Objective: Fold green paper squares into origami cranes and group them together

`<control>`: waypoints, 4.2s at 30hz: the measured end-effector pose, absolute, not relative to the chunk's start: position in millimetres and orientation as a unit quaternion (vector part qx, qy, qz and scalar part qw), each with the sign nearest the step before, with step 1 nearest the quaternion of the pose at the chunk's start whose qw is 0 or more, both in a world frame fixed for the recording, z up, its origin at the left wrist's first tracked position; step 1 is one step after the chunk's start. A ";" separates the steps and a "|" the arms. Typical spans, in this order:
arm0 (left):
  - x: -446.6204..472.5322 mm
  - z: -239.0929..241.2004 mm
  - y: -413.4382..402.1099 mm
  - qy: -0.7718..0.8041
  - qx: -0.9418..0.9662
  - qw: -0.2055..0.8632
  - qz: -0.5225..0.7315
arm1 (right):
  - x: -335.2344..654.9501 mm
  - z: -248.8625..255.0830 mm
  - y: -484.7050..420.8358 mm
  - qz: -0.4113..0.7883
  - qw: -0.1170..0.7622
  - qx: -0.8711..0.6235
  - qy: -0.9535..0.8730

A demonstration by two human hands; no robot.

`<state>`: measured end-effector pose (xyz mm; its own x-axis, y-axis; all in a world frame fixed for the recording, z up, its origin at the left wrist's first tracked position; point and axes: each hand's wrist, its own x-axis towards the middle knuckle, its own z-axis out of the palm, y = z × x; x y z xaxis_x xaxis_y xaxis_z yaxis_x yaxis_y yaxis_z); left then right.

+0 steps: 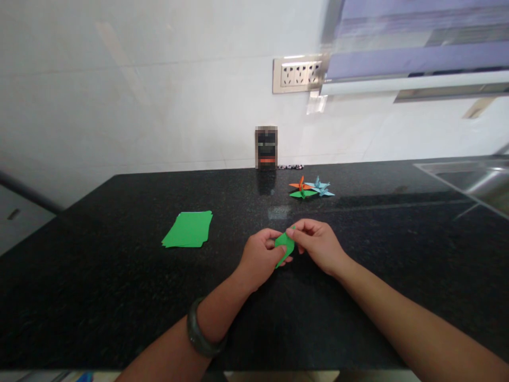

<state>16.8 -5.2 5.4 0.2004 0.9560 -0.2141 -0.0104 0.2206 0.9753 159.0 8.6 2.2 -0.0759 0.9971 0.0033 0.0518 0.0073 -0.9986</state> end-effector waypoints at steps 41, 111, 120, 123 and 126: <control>13.6 2.1 3.1 0.458 0.370 0.646 0.486 | 151.0 -1.3 3.7 0.579 0.430 -0.460 -0.517; 8.1 7.8 3.7 0.368 0.394 0.728 0.423 | 163.2 4.9 -4.5 0.092 0.485 -0.390 -0.777; 9.5 1.5 2.2 0.316 0.456 0.743 0.374 | 162.7 0.5 -1.0 0.189 0.458 -0.451 -0.743; 10.2 0.9 2.5 0.311 0.501 0.716 0.373 | 162.1 2.3 -0.9 0.202 0.474 -0.466 -0.719; 11.1 0.8 2.6 0.333 0.539 0.684 0.363 | 160.9 4.3 -1.4 0.208 0.477 -0.476 -0.709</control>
<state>11.1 2.6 0.8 0.5147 0.8549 -0.0649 -0.1370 0.1567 0.9781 160.9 -1.4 4.3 -0.0930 0.8734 0.4779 0.4758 0.4607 -0.7492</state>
